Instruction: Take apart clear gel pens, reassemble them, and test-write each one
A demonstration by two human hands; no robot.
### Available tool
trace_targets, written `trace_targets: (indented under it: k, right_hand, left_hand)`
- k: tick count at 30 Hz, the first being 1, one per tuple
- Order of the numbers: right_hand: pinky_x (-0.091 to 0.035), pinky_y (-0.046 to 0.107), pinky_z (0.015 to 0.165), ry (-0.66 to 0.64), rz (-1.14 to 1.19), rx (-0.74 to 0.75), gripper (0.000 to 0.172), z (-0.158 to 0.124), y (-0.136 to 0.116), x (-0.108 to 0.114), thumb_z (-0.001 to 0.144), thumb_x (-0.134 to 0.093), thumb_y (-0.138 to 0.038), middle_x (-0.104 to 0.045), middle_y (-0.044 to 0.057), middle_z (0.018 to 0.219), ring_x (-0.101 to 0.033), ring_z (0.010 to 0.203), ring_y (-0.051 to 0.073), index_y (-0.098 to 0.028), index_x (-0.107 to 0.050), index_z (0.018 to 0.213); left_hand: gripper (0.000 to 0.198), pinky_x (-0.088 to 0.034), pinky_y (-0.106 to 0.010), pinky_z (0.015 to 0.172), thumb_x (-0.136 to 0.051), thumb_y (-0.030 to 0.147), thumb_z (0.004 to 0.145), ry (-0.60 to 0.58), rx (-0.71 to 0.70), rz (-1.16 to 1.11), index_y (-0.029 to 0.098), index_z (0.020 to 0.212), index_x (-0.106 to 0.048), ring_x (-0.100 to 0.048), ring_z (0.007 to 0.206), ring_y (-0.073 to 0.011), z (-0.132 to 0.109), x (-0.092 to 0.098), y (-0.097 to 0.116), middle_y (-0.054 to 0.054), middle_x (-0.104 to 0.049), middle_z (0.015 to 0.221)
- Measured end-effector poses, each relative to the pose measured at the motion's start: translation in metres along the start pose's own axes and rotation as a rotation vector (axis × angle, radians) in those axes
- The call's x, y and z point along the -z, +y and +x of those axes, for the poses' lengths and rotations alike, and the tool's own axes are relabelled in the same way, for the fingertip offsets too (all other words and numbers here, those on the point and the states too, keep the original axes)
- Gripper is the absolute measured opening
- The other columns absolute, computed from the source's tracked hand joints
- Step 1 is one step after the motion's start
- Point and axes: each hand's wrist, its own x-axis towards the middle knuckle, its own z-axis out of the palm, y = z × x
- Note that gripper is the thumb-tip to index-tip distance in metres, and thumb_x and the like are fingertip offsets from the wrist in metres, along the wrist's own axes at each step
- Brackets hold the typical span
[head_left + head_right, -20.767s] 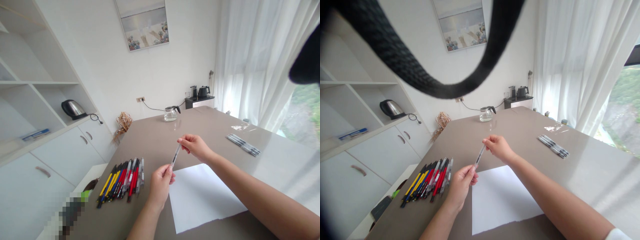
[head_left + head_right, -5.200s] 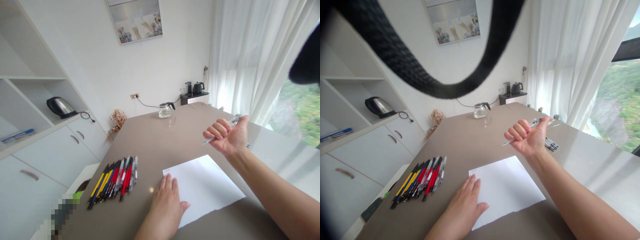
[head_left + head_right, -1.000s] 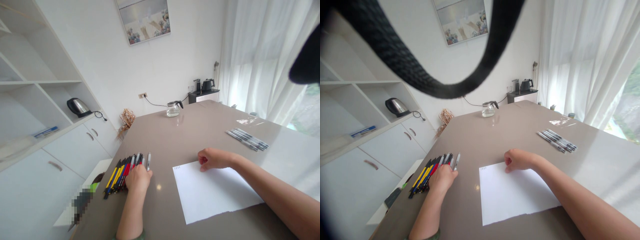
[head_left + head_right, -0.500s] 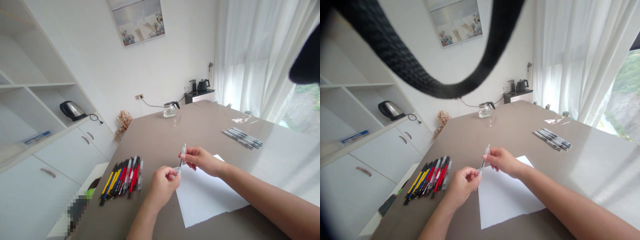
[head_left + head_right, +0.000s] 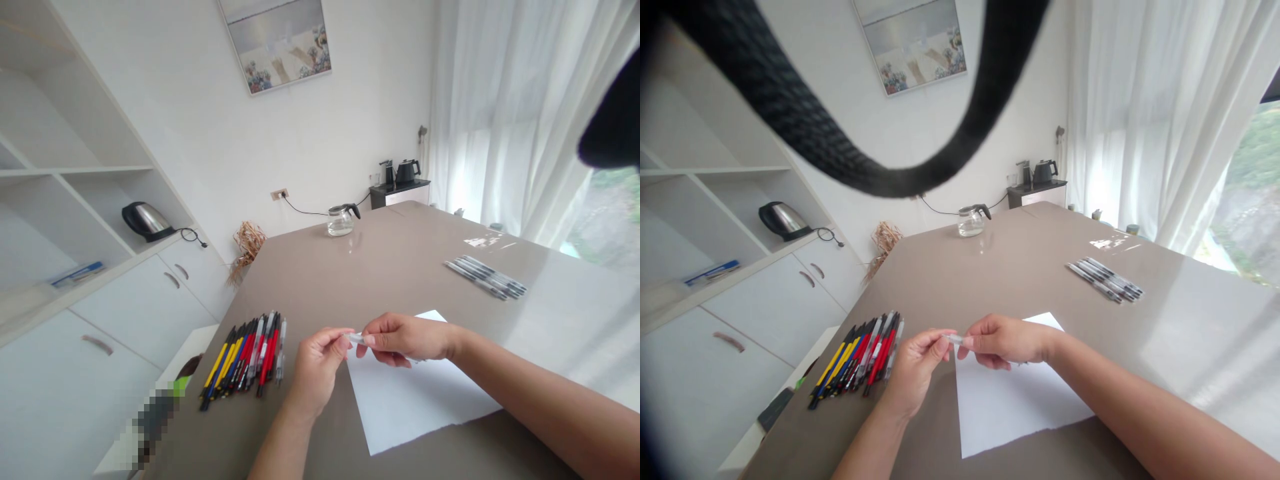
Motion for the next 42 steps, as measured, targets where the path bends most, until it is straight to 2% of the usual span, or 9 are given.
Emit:
trace_targets:
  k: [3, 7, 12, 16, 23, 29, 34, 39, 42]
  right_hand:
    - [-0.029, 0.02, 0.044, 0.018, -0.046, -0.006, 0.04, 0.0, 0.002, 0.003, 0.078, -0.039, -0.048, -0.044, -0.001, 0.059, -0.038, 0.047, 0.005, -0.012, -0.054, 0.088]
    - [-0.024, 0.019, 0.043, 0.051, -0.022, 0.009, 0.038, -0.001, 0.001, 0.007, 0.078, -0.039, -0.047, -0.033, -0.005, 0.056, -0.028, 0.045, 0.004, -0.013, -0.053, 0.088]
    - [-0.017, 0.02, 0.042, 0.023, 0.065, 0.008, 0.035, -0.001, -0.001, 0.006, 0.079, -0.037, -0.047, -0.024, -0.007, 0.054, -0.019, 0.045, 0.004, -0.014, -0.05, 0.083]
    - [-0.018, 0.02, 0.042, 0.001, 0.047, 0.013, 0.034, 0.0, -0.002, 0.004, 0.08, -0.036, -0.047, -0.022, -0.007, 0.054, -0.019, 0.045, 0.005, -0.015, -0.047, 0.079]
    - [-0.029, 0.02, 0.049, 0.169, -0.337, 0.063, 0.037, 0.001, -0.006, -0.007, 0.082, -0.026, -0.049, -0.034, -0.004, 0.059, -0.031, 0.052, 0.006, -0.017, -0.044, 0.075]
    - [-0.027, 0.02, 0.047, 0.339, -0.61, 0.112, 0.039, 0.002, -0.009, -0.017, 0.083, -0.021, -0.048, -0.036, -0.003, 0.058, -0.031, 0.051, 0.007, -0.018, -0.041, 0.069]
    - [-0.031, 0.019, 0.05, 0.307, -0.557, 0.117, 0.039, 0.002, -0.008, -0.017, 0.083, -0.021, -0.049, -0.04, -0.003, 0.061, -0.035, 0.054, 0.008, -0.018, -0.043, 0.073]
    - [-0.034, 0.019, 0.052, 0.287, -0.442, 0.096, 0.04, 0.004, -0.001, -0.009, 0.083, -0.022, -0.049, -0.041, -0.002, 0.064, -0.037, 0.057, 0.008, -0.017, -0.046, 0.08]
    - [-0.035, 0.019, 0.054, 0.299, -0.45, 0.116, 0.038, 0.0, -0.002, -0.005, 0.084, -0.024, -0.046, -0.043, -0.001, 0.066, -0.039, 0.059, 0.008, -0.016, -0.048, 0.08]
  left_hand:
    - [0.019, -0.039, -0.024, 0.066, -0.054, 0.029, 0.073, 0.162, -0.026, -0.095, 0.015, 0.083, -0.063, -0.048, 0.063, -0.0096, 0.002, 0.004, -0.004, -0.001, -0.057, 0.066]
    - [0.021, -0.041, -0.025, 0.066, -0.056, 0.03, 0.072, 0.383, 0.01, -0.281, 0.015, 0.085, -0.062, -0.052, 0.067, -0.0103, 0.007, 0.01, -0.006, -0.003, -0.059, 0.074]
    - [0.03, -0.041, -0.031, 0.077, -0.051, 0.029, 0.076, 0.243, 0.062, -0.471, 0.018, 0.104, -0.054, -0.054, 0.088, -0.0159, 0.006, 0.007, 0.001, -0.008, -0.059, 0.097]
    - [0.025, -0.039, -0.035, 0.083, -0.051, 0.027, 0.076, 0.185, 0.055, -0.606, 0.017, 0.098, -0.055, -0.054, 0.093, -0.0189, 0.006, 0.006, 0.002, -0.009, -0.061, 0.097]
    - [0.01, -0.039, -0.035, 0.083, -0.055, 0.024, 0.073, 0.253, 0.044, -0.681, 0.016, 0.078, -0.058, -0.059, 0.083, -0.0171, 0.007, 0.01, -0.001, -0.004, -0.064, 0.08]
    - [0.013, -0.042, -0.031, 0.077, -0.06, 0.025, 0.069, 0.356, 0.088, -0.681, 0.015, 0.077, -0.059, -0.06, 0.078, -0.0153, 0.011, 0.013, -0.004, -0.003, -0.064, 0.078]
    - [0.012, -0.044, -0.026, 0.07, -0.061, 0.026, 0.068, 0.393, 0.06, -0.652, 0.016, 0.072, -0.058, -0.058, 0.07, -0.0109, 0.01, 0.015, -0.007, 0.0, -0.062, 0.073]
    - [0.028, -0.044, -0.025, 0.068, -0.056, 0.03, 0.072, 0.284, 0.058, -0.629, 0.021, 0.099, -0.055, -0.056, 0.076, -0.011, 0.01, 0.009, 0.0, -0.001, -0.061, 0.081]
    - [0.029, -0.045, -0.024, 0.066, -0.061, 0.028, 0.068, 0.301, 0.09, -0.616, 0.02, 0.095, -0.058, -0.056, 0.074, -0.0111, 0.01, 0.006, 0.004, -0.001, -0.062, 0.077]
